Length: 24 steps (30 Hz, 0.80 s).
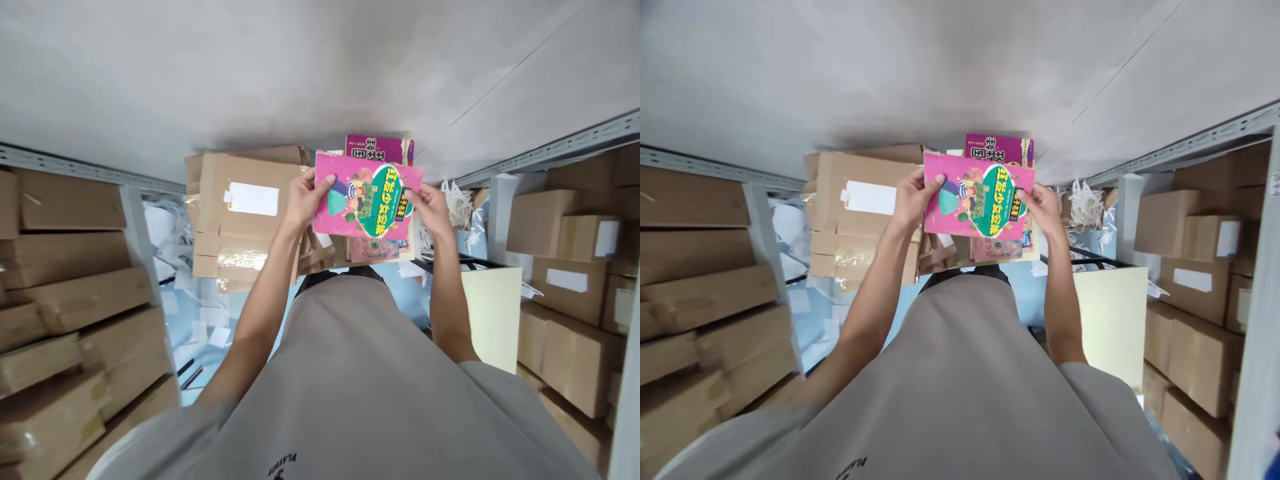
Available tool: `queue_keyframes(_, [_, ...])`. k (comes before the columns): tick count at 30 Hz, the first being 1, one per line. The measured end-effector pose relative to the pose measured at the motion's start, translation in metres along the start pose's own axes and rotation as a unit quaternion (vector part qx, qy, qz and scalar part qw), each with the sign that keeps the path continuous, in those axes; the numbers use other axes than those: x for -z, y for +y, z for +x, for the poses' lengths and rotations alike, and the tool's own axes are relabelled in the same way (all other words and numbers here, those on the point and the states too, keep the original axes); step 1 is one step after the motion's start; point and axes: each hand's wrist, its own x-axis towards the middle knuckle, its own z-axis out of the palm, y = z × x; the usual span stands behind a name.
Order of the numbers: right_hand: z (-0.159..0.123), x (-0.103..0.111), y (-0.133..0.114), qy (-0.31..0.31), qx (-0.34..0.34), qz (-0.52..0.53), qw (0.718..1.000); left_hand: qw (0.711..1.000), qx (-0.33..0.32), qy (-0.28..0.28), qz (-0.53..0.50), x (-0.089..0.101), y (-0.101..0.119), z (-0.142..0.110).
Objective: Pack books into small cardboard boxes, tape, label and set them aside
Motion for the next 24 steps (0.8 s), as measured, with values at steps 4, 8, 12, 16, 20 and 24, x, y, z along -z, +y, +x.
queue_keyframes(4, [0.061, 0.006, 0.054, 0.092, 0.027, -0.071, 0.993, 0.998, 0.018, 0.04, 0.036, -0.053, -0.032, 0.048])
queue_keyframes(8, [0.096, 0.0, 0.098, 0.07, 0.01, -0.067, 0.995, 0.983, 0.091, 0.096, 0.128, -0.074, -0.059, 0.064])
queue_keyframes(12, [0.11, 0.001, 0.122, 0.067, -0.037, -0.008, 0.997, 0.965, 0.141, 0.196, 0.105, -0.07, -0.068, 0.052])
queue_keyframes(16, [0.134, -0.004, 0.126, 0.04, -0.067, -0.048, 0.996, 0.959, 0.158, 0.228, 0.056, -0.06, -0.066, 0.048])
queue_keyframes(20, [0.145, -0.003, 0.124, 0.058, -0.073, -0.024, 0.995, 0.953, 0.163, 0.246, 0.071, -0.059, -0.062, 0.052])
queue_keyframes(24, [0.108, 0.048, 0.126, 0.131, 0.003, 0.006, 0.991, 0.946, 0.145, 0.243, 0.155, -0.06, -0.063, 0.05])
